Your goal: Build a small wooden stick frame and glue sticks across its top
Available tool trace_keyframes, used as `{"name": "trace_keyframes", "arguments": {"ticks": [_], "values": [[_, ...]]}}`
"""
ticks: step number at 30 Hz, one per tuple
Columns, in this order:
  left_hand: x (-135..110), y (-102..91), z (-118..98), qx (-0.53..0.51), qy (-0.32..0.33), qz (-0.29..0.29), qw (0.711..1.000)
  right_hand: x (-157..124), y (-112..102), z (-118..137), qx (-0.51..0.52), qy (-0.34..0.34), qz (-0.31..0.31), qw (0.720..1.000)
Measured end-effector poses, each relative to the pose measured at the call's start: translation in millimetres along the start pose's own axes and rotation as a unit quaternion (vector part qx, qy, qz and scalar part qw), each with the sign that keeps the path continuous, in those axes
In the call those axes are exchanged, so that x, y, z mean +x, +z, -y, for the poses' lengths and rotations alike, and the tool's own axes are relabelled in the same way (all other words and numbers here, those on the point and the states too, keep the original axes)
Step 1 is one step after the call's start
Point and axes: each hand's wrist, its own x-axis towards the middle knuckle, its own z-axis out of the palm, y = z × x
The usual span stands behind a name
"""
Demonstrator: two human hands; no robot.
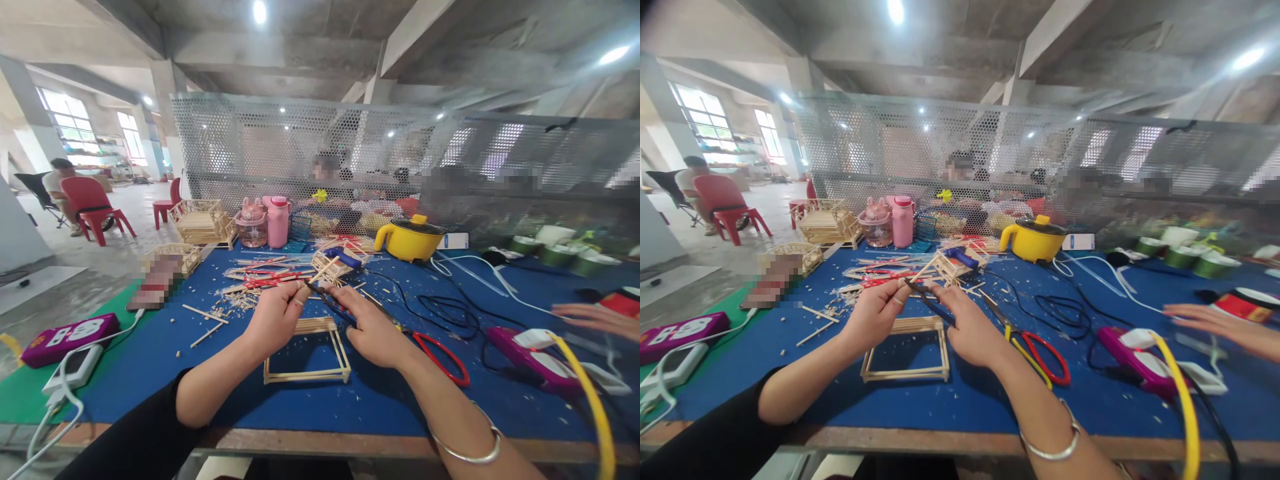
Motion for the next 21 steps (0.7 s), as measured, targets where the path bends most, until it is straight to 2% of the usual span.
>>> {"name": "trace_keyframes", "arguments": {"ticks": [6,10,17,19,21], "values": [[0.7,-1.6,-2.1,-0.016,0.008,0.021,1.000,3.0,0.4,11.4,0.044,0.038,-0.001,0.998],[0.8,0.4,-0.4,0.013,-0.025,0.021,0.999,4.8,3.8,15.3,0.016,0.045,-0.011,0.999],[2.5,-8.8,-11.4,0.070,-0.032,0.040,0.996,1.3,23.8,8.0,-0.130,0.061,-0.094,0.985],[3.0,-10.3,-14.4,0.067,-0.045,0.043,0.996,1.0,24.2,10.9,-0.190,0.055,-0.119,0.973],[3.3,-9.8,-14.6,0.055,-0.080,0.054,0.994,2.4,18.5,14.2,-0.281,0.065,-0.144,0.947]]}}
